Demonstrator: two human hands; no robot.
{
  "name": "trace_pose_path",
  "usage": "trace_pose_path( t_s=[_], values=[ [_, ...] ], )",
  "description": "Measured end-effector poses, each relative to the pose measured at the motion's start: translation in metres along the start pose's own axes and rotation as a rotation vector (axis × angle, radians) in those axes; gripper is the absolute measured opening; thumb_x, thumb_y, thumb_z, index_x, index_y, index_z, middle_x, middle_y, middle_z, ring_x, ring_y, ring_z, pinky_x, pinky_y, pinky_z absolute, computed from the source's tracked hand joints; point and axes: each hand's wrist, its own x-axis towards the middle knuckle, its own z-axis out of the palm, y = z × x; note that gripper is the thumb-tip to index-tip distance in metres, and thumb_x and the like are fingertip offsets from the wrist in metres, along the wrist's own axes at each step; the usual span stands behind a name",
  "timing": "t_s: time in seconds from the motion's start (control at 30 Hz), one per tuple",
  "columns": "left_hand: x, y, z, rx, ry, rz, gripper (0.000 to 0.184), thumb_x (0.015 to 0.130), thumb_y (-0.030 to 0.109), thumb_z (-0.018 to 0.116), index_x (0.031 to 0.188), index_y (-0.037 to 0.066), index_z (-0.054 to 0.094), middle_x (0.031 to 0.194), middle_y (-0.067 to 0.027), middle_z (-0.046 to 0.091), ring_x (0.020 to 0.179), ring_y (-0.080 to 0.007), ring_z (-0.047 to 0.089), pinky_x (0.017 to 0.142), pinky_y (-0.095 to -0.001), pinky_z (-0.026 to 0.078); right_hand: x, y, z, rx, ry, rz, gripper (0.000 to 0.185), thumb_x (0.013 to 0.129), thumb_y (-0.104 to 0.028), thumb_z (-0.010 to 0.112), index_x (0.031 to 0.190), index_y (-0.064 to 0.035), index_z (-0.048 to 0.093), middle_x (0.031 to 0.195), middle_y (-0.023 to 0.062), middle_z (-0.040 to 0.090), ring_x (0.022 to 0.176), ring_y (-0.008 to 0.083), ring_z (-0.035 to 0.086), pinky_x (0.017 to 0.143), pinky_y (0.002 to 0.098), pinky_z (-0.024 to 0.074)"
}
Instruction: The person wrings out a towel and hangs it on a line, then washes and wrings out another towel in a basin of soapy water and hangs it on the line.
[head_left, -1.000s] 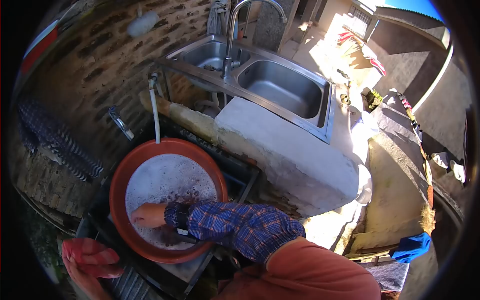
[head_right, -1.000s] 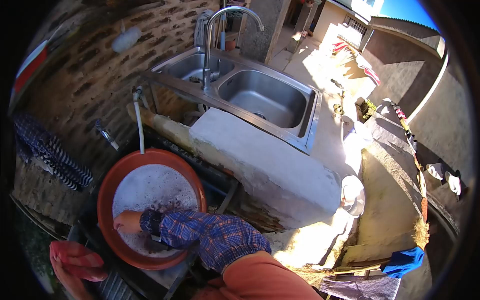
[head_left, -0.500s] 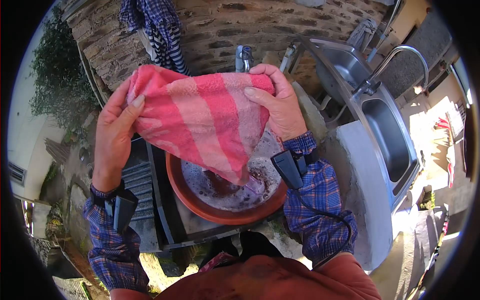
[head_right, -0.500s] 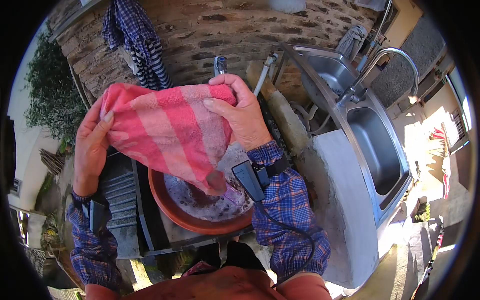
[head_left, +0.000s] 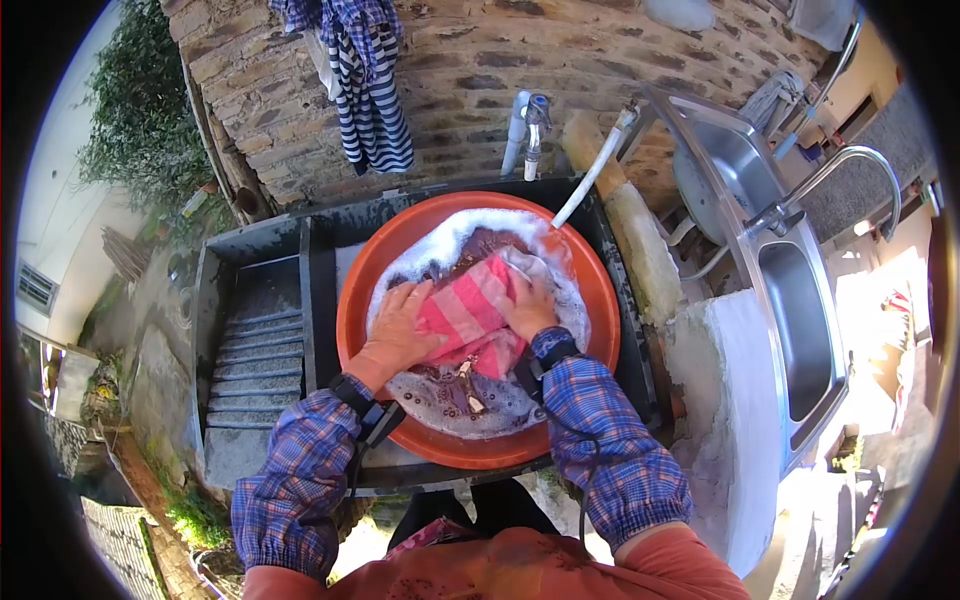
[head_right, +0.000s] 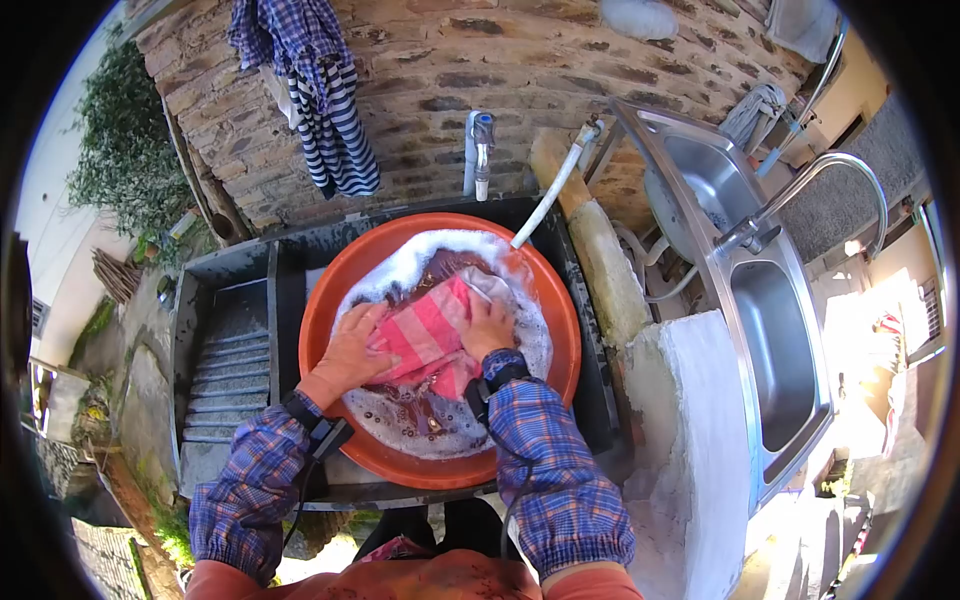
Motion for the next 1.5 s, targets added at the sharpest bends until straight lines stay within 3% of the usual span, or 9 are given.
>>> trace_pose_path(
  t_s=[0.17,0.43,0.57,0.7,0.9,1.0,1.17,1.4,1.5],
  values=[
    [0.031,0.015,0.042,0.506,-0.424,0.035,0.12,0.061,0.061,0.082,0.156,0.023,0.019,0.161,-0.0147,0.011,0.149,-0.0383,0.011,0.11,-0.0693,0.019,-0.024,-0.016,0.018,-0.364,-0.264,-0.308,0.07,0.086,-0.062,0.057,0.148,-0.0419,0.032,0.163,0.0073,0.01,0.146,0.0382,0.013,0.101,0.0779,0.0191],
    [0.037,-0.027,0.102,0.419,-0.508,0.063,0.133,0.065,0.072,0.071,0.156,0.01,-0.003,0.153,-0.0281,0.026,0.14,-0.0491,0.026,0.114,-0.0569,0.024,0.0,0.007,0.025,-0.4,-0.182,-0.372,0.065,0.085,-0.062,0.057,0.144,-0.0413,0.04,0.158,0.0086,0.024,0.141,0.0428,0.025,0.106,0.0718,0.0215],
    [0.057,0.0,0.093,0.451,-0.898,-0.185,0.087,0.079,0.071,0.056,0.135,0.004,0.054,0.134,-0.0206,0.057,0.125,-0.0342,0.053,0.105,-0.0469,0.039,0.034,-0.012,-0.008,-0.531,-0.49,-0.356,0.061,0.085,-0.055,0.056,0.141,-0.0293,0.049,0.143,0.0196,0.048,0.134,0.0507,0.034,0.105,0.0632,0.0334],
    [0.059,-0.067,0.156,0.223,-0.295,0.06,0.072,0.08,0.067,0.057,0.117,0.007,0.068,0.119,-0.0145,0.067,0.111,-0.0314,0.064,0.101,-0.0451,0.044,0.076,0.0,0.013,-0.568,-0.635,-0.294,0.045,0.085,-0.042,0.058,0.121,-0.0156,0.065,0.134,0.0188,0.056,0.129,0.0465,0.041,0.103,0.0548,0.0386],
    [0.082,-0.006,0.052,0.281,-0.783,-0.21,0.043,0.087,0.041,0.057,0.118,0.013,0.068,0.121,-0.0148,0.066,0.114,-0.036,0.061,0.098,-0.0436,0.047,0.054,-0.03,0.01,-0.443,0.036,-0.555,0.022,0.081,-0.009,0.062,0.102,-0.0065,0.068,0.095,0.0139,0.067,0.085,0.0263,0.063,0.082,0.0411,0.0494],
    [0.106,-0.034,0.058,-0.039,-0.094,0.277,0.052,0.082,0.028,0.066,0.131,0.014,0.055,0.126,-0.0156,0.062,0.117,-0.0368,0.058,0.101,-0.0438,0.044,0.033,-0.055,-0.014,0.937,-0.384,-0.083,0.014,0.079,0.006,0.056,0.084,-0.0017,0.065,0.082,-0.0015,0.057,0.07,0.0062,0.052,0.06,0.0205,0.0426],
    [0.113,0.013,-0.025,-0.234,-0.33,0.3,0.04,0.073,0.015,0.075,0.111,0.012,0.065,0.112,-0.0116,0.064,0.114,-0.0312,0.057,0.093,-0.0395,0.047,0.001,-0.129,-0.143,0.831,-0.417,-0.643,0.014,0.076,0.009,0.052,0.076,-0.0005,0.064,0.09,0.0031,0.06,0.079,0.0092,0.058,0.071,0.0232,0.0487],
    [0.067,0.074,-0.119,-1.008,-0.21,0.303,0.011,0.089,0.012,0.066,0.098,0.006,0.064,0.085,0.0053,0.056,0.083,-0.007,0.051,0.08,-0.0269,0.045,-0.039,-0.151,-0.247,0.696,-0.262,-0.673,0.034,0.078,-0.004,0.077,0.108,-0.001,0.062,0.096,0.004,0.061,0.088,0.008,0.059,0.079,0.0246,0.0503],
    [0.06,0.091,-0.147,-0.657,-0.107,0.496,0.005,0.092,0.007,0.06,0.096,0.006,0.058,0.086,0.007,0.052,0.086,-0.0027,0.05,0.08,-0.0236,0.045,-0.016,-0.108,-0.232,0.336,-0.278,-0.625,0.033,0.079,-0.006,0.078,0.107,-0.0015,0.061,0.095,0.0007,0.061,0.086,0.0066,0.059,0.078,0.0238,0.0499]
  ],
)
